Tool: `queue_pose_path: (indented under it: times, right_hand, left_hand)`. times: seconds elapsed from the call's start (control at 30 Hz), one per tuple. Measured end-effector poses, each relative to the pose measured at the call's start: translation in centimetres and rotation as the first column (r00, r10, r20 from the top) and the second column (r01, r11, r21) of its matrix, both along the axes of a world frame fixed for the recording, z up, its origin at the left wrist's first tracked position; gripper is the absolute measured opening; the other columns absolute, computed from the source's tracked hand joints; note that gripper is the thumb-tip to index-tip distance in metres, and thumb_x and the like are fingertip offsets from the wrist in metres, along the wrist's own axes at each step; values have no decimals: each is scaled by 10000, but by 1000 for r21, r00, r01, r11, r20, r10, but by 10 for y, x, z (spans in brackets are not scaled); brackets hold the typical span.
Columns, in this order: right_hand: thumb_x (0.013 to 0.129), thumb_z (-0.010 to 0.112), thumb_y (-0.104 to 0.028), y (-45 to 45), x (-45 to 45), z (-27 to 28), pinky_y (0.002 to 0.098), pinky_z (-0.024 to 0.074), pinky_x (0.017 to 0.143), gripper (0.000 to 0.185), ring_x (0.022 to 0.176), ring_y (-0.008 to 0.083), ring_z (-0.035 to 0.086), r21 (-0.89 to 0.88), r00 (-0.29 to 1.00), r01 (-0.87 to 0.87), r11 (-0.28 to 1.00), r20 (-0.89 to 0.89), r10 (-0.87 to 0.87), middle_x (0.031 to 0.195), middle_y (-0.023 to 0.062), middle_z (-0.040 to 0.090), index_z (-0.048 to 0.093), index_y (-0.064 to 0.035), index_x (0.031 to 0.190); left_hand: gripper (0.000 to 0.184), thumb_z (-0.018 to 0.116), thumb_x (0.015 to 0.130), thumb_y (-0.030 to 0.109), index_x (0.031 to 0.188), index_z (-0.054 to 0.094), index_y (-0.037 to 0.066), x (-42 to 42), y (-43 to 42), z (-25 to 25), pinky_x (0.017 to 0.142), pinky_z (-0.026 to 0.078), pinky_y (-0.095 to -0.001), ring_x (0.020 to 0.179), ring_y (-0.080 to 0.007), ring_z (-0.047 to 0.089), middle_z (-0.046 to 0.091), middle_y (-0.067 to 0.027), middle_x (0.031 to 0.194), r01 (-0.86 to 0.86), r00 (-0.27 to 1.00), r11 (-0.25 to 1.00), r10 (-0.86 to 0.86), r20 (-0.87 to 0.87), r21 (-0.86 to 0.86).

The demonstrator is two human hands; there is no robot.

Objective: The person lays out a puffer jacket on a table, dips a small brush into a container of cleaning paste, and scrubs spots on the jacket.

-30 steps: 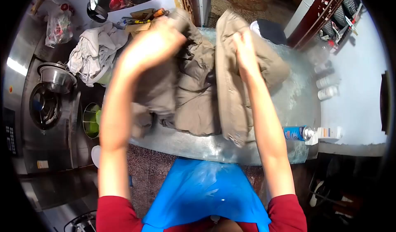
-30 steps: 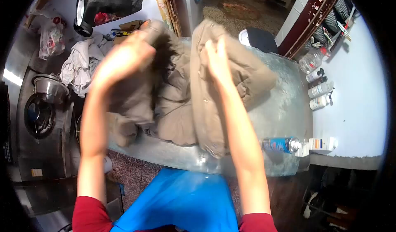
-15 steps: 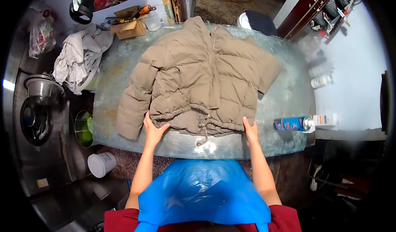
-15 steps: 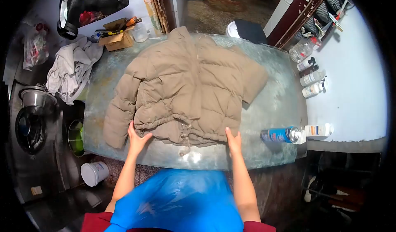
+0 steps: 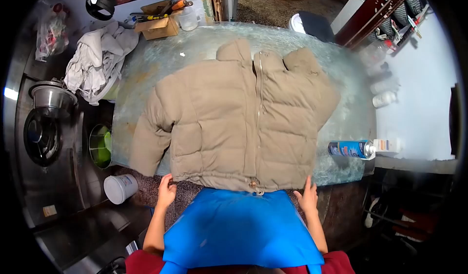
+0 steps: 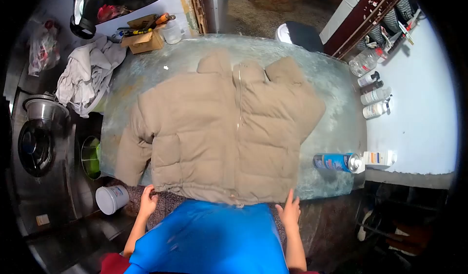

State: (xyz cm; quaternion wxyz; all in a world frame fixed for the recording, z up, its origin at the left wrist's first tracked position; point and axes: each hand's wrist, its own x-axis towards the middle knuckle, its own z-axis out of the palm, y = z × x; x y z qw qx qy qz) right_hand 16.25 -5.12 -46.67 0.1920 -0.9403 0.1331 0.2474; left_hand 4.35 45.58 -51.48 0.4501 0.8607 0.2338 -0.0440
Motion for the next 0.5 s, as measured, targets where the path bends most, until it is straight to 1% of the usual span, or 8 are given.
queue_pose_path:
  times: [0.03,0.1,0.13,0.2,0.3,0.33,0.43,0.5]
  right_hand:
    - [869,556,-122,-2,-7,-5,403,390,935,494,1121,390,478,-74,991,-9,997,131,18,1199,252,452,374,-12,1315]
    - [866,550,-113,-1,-2,-1,398,401,915,466,1091,392,484,-154,967,-9,988,249,48,1152,252,461,395,-8,1292]
    - [876,535,-112,4,21,8,393,405,905,417,1064,373,493,33,916,18,999,400,-29,1130,236,469,422,-3,1262]
    - [906,497,-121,17,81,22,359,408,895,321,1032,312,504,263,771,-11,965,616,-159,1109,190,488,478,6,1201]
    - [950,445,-135,40,200,36,330,391,936,269,1073,245,498,398,610,-128,909,754,-244,1130,145,509,509,16,1163]
    - [948,440,-133,35,247,24,339,396,940,265,1079,268,508,309,547,-172,935,820,-170,1136,166,519,514,16,1154]
    - [893,471,-70,42,369,9,393,398,948,318,1116,362,488,206,548,-239,949,835,-43,1173,231,506,475,11,1200]
    - [857,545,-147,36,431,-17,402,372,980,521,1151,377,467,0,561,-261,965,814,151,1200,245,496,367,-44,1336]
  left_hand:
    - [366,435,824,-70,1178,487,9,-14,12,-26,790,468,-276,954,-180,556,528,-137,1119,-10,998,999,8,55,31]
    - [351,451,841,-56,1184,473,18,1,14,-19,711,456,-252,869,-132,538,517,-124,1039,-356,913,898,393,107,-261]
    - [330,464,870,-17,1198,453,11,18,20,-13,646,430,-243,765,-117,498,483,-121,1026,-398,887,909,416,202,-124]
    - [303,468,903,28,1204,447,0,64,33,6,620,412,-244,724,-123,473,449,-114,1054,-424,853,848,255,455,319]
    - [346,469,947,114,1274,427,12,131,73,25,658,438,-252,807,-165,511,414,-149,1275,-481,798,841,303,520,247]
    - [341,461,956,130,1275,440,13,150,92,23,679,455,-261,864,-188,535,405,-156,1316,-507,772,848,366,520,156]
    - [321,442,966,165,1233,499,-4,207,144,17,850,451,-332,1063,-309,522,456,-197,1278,-392,865,770,123,486,503]
    - [351,431,967,202,1219,507,-31,257,151,28,941,406,-386,1132,-366,493,491,-231,1248,-305,894,714,-13,447,630]
